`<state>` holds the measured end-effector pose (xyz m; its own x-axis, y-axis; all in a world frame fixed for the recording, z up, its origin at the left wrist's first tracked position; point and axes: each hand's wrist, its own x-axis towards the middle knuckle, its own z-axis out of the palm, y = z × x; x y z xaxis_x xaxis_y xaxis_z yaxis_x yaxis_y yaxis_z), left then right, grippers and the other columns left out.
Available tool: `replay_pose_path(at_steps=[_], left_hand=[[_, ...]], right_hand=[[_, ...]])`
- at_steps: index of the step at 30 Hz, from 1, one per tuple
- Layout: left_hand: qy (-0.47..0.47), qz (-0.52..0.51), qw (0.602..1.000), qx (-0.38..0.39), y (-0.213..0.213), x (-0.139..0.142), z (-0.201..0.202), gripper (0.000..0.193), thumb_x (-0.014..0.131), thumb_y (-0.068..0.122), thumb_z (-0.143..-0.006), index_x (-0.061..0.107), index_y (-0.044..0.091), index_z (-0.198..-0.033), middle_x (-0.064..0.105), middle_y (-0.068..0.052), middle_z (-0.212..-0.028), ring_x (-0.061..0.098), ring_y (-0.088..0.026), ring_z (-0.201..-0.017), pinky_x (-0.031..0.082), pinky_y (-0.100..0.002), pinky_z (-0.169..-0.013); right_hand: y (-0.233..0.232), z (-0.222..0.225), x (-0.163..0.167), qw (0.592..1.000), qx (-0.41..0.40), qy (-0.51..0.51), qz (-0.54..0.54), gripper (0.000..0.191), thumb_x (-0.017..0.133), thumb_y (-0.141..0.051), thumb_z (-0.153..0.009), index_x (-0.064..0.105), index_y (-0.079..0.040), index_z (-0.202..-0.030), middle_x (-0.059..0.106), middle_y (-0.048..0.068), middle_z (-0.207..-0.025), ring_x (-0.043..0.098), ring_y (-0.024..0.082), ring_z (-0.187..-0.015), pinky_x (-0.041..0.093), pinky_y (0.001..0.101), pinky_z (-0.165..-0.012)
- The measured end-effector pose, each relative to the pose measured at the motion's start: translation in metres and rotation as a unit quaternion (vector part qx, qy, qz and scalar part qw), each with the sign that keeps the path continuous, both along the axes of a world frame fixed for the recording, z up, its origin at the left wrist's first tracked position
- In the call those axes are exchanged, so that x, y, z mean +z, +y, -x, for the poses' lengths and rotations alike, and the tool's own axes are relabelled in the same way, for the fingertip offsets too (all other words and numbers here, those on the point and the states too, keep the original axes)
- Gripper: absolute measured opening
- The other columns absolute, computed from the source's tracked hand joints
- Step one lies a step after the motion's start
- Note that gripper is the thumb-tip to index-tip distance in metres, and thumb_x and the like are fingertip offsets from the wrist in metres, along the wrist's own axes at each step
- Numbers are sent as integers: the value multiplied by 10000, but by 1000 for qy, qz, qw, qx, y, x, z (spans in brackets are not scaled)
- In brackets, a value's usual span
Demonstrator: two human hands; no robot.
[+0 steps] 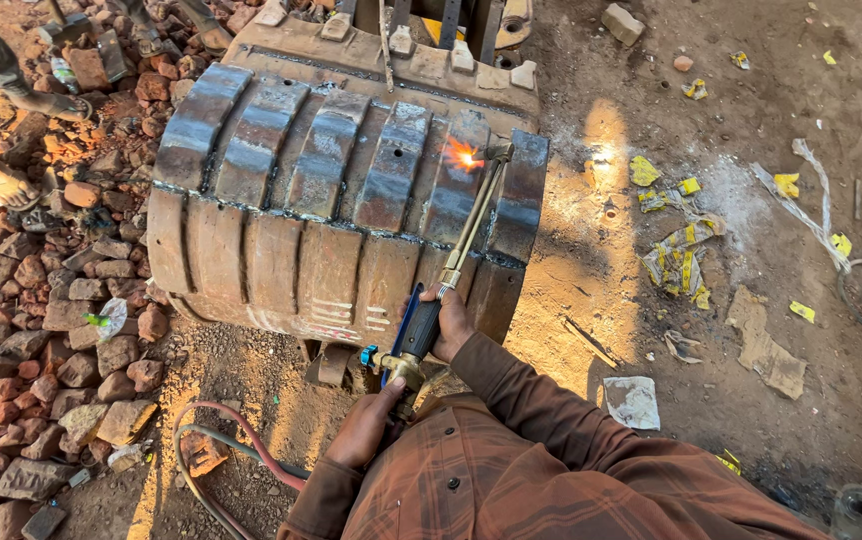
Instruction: The person uses a handheld torch to apply a flame to the surface of a large, cylindrical metal object. The flame is directed at specific areas on the metal's surface throughout the video.
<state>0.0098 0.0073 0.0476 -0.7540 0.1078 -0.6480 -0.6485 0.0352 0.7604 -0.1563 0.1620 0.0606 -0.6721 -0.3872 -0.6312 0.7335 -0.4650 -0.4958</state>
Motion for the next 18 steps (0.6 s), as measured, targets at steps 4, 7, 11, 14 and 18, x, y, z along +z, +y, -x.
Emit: replay_pose_path(at_steps=[4, 7, 11, 14, 18], left_hand=[[-8, -3, 1000, 11, 0, 2, -2, 720, 473, 690, -933, 694, 30, -748, 501, -12, -568, 425, -133, -502, 350, -326, -519], [-2, -10, 1000, 15, -1, 3, -3, 715, 479, 685, -936, 678, 28, -736, 493, -11, -564, 418, -131, -499, 342, -328, -514], [-3, -18, 1000, 25, -1, 4, -4, 704, 490, 677, -941, 665, 29, -727, 484, -8, -565, 409, -130, -499, 335, -327, -514], [-1, -20, 999, 26, 0, 5, -3, 700, 494, 674, -943, 661, 31, -724, 482, -8, -566, 409, -129, -503, 337, -327, -517], [-5, -1, 1000, 19, -1, 8, -2, 700, 483, 677, -947, 655, 32, -736, 487, -2, -575, 408, -124, -516, 336, -320, -529]], right_hand=[[-4, 1, 2, 999, 11, 25, 17, 332, 576, -223, -763, 571, 22, -987, 663, 158, -912, 677, 283, -835, 601, 478, -819], [-6, 0, 3, 1000, 12, 19, 17, 337, 575, -220, -758, 572, 24, -991, 659, 148, -916, 680, 279, -851, 602, 482, -826], [-6, 1, 4, 999, 28, 13, 14, 348, 575, -231, -761, 582, 29, -993, 661, 155, -914, 673, 289, -842, 599, 480, -820], [-6, 1, 6, 1000, 22, 7, 18, 337, 575, -222, -767, 578, 23, -998, 657, 140, -917, 682, 284, -863, 598, 487, -838], [-6, 1, 8, 999, 36, 10, 13, 356, 569, -240, -765, 593, 27, -1000, 676, 161, -907, 677, 289, -834, 595, 469, -831]])
